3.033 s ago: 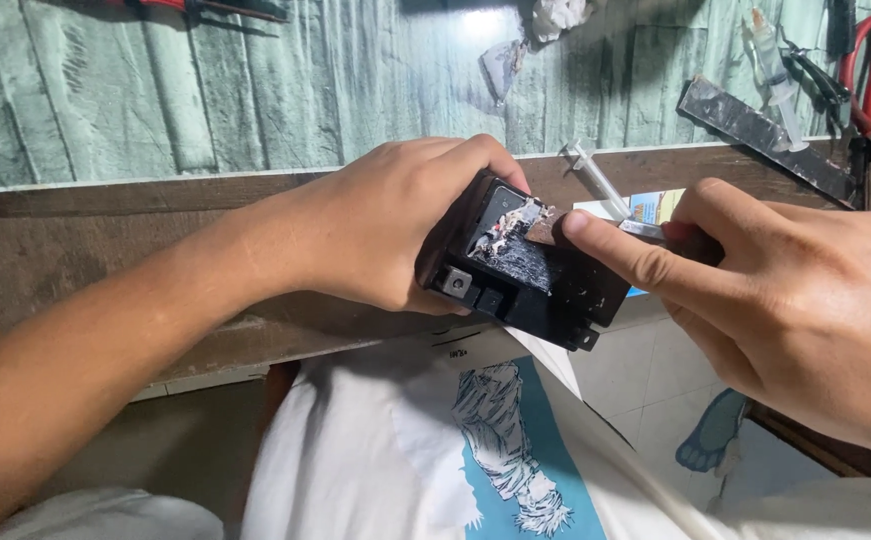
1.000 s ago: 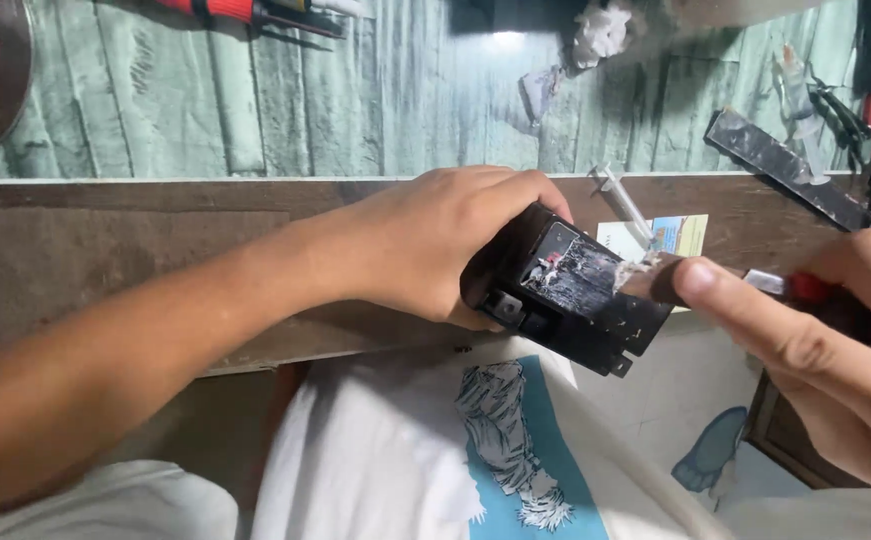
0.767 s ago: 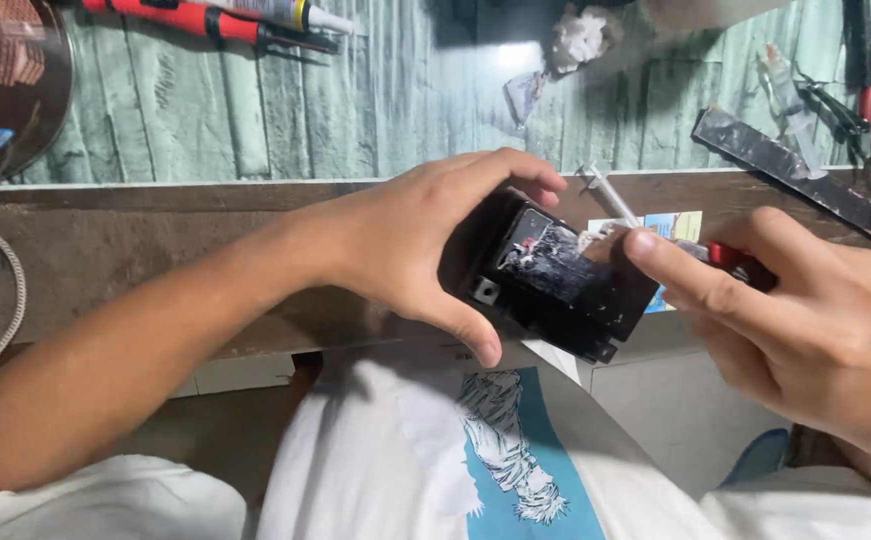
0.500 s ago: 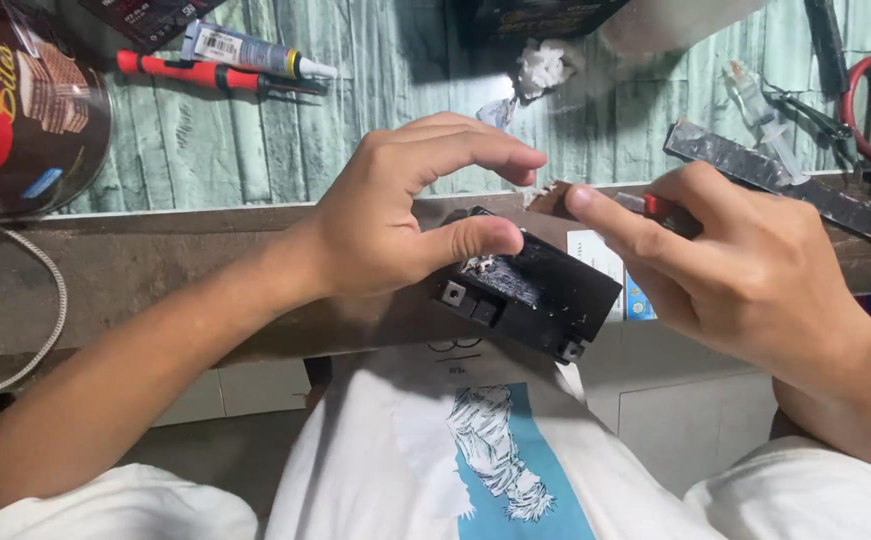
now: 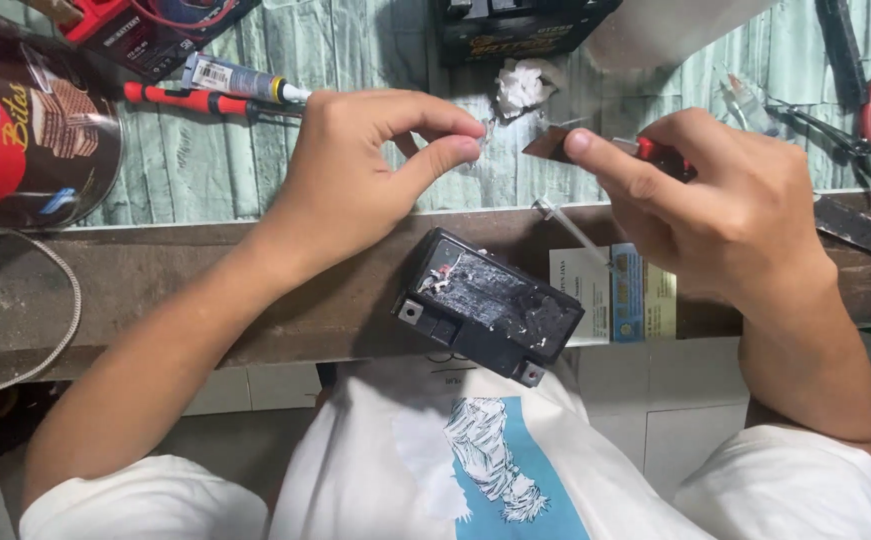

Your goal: Cleaning and maintaining a battery by scraping residue from the casing with a utility knife and injecting liquid using a syringe.

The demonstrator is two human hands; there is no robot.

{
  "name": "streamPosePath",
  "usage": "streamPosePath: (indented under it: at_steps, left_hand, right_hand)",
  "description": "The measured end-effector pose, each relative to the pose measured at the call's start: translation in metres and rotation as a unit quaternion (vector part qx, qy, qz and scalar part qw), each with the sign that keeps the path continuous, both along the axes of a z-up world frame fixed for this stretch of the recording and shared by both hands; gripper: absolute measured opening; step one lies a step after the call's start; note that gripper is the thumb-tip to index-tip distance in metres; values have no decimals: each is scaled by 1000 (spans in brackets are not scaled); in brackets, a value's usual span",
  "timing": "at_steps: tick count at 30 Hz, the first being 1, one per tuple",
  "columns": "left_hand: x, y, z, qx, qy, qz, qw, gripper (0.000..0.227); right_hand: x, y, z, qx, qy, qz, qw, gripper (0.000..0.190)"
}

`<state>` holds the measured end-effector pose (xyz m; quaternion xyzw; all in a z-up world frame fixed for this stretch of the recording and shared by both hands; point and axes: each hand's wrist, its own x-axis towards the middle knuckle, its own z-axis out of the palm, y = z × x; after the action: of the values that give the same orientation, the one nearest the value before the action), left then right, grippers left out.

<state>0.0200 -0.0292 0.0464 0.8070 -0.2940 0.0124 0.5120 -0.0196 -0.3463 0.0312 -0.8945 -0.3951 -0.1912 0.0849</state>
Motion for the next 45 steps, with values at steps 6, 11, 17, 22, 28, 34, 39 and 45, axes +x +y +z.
streamPosePath:
  at_steps: [6,11,17,22,28,34,39,45]
  left_hand:
    - [11,-5,-44,109,-167,-43,979,10]
    - [9,-5,-50,135,-150,-47,978,21]
    - [6,-6,-57,112,-169,-2,979,24]
    - [8,-8,-58,109,-190,15,976,10]
    - [9,-9,-56,118,-215,29,969,7]
    - [9,-8,-58,120,-213,37,969,13]
    - [8,-8,-54,121,-216,43,968,13]
    - [7,-10,-50,103,-228,40,967,24]
  right_hand:
    - [4,-8,-21,108,37,20,993,36]
    - [4,-4,-23,130,56,25,990,39]
    - [7,-7,-28,152,79,11,985,36]
    - [9,-5,-31,149,101,11,984,40]
    - [10,-4,-34,144,112,16,983,39]
    - [10,-4,-32,148,112,17,982,44]
    - [11,-2,-29,148,120,13,982,42]
    - [12,-3,-29,149,116,23,982,41]
